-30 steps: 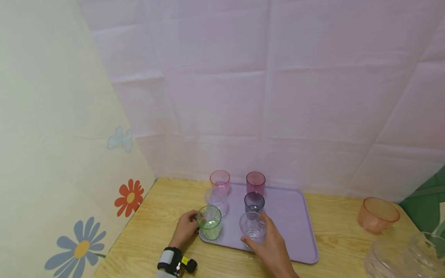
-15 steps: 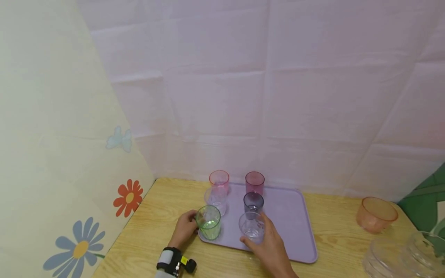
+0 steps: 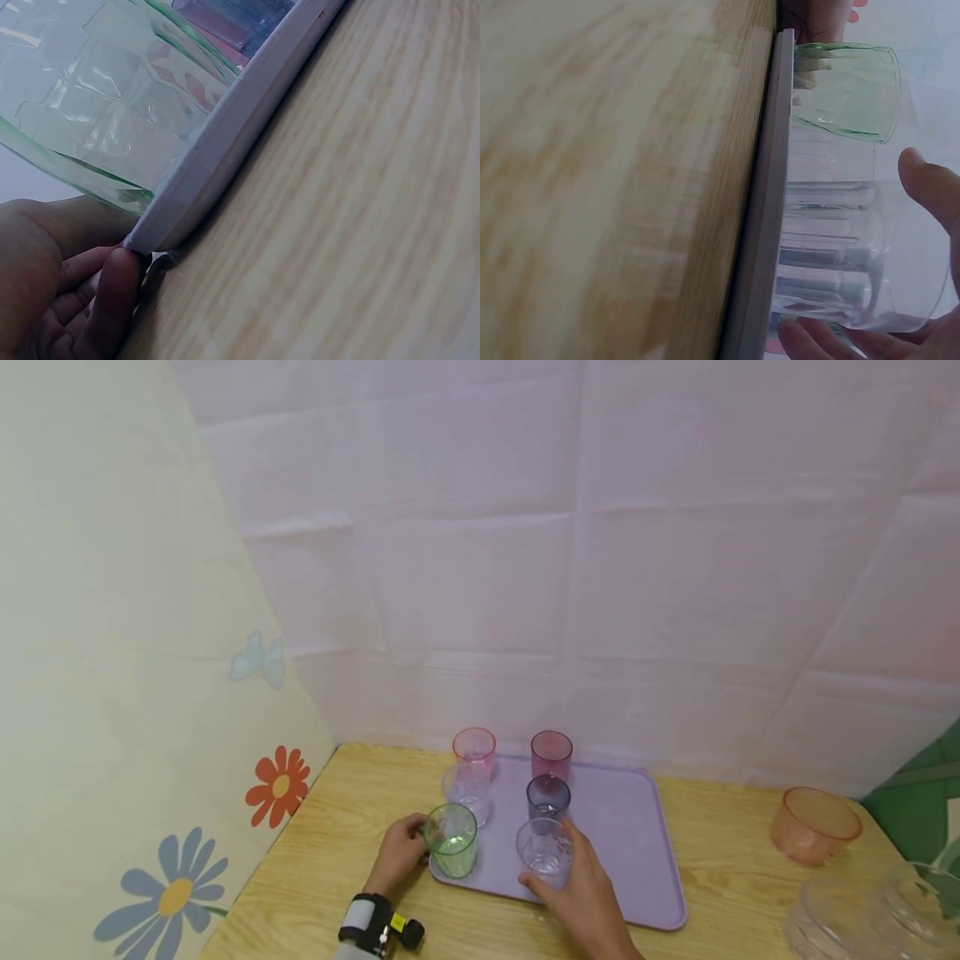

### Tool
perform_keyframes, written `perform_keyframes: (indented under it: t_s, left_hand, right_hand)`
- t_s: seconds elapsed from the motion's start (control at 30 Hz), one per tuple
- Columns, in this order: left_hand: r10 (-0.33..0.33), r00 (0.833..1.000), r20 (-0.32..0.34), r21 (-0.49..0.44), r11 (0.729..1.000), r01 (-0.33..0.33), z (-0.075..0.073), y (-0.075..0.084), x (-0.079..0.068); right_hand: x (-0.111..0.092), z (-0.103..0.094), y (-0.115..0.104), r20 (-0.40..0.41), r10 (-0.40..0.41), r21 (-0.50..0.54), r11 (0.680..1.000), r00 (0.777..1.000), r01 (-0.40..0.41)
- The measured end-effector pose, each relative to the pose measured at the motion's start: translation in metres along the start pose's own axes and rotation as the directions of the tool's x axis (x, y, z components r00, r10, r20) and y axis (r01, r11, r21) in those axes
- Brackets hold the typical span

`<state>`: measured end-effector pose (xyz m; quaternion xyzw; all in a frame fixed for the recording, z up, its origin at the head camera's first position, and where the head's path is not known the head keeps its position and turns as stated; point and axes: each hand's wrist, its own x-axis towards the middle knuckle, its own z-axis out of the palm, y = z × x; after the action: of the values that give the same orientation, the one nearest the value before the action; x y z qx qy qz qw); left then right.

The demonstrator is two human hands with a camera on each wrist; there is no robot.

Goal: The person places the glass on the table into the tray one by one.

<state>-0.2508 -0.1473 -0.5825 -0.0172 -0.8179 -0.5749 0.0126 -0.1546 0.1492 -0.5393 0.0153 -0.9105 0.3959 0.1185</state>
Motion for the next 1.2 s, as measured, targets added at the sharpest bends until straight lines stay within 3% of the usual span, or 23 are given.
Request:
perform_keyframes:
  t_s: [0.17,0.5,0.8,1.2]
  left_hand:
    - [-0.001,1.0,-0.003,0.009,1.0,0.001,0.0,0.002,-0.001]
    - [0.004,1.0,-0.004,0.009,1.0,-0.004,0.0,0.001,-0.001]
    - [-0.001,1.0,-0.004,0.004,1.0,0.001,0.0,0.0,-0.001]
    - [0.008,1.0,-0.001,-0.005,1.0,-0.008,0.0,-0.001,0.001]
  right_hand:
    - [0.0,-0.005,0.002,0.023,0.0,-0.011,1.0,1.0,0.001]
    - [-0.001,-0.018,0.004,-0.049,-0.106,0.009,0.994,0.993,0.107]
    - [-0.002,-0.036,-0.002,-0.119,-0.141,-0.01,0.99,0.983,0.141]
    - [0.001,-0.089,0.007,-0.18,-0.019,0.002,1.0,0.983,0.02]
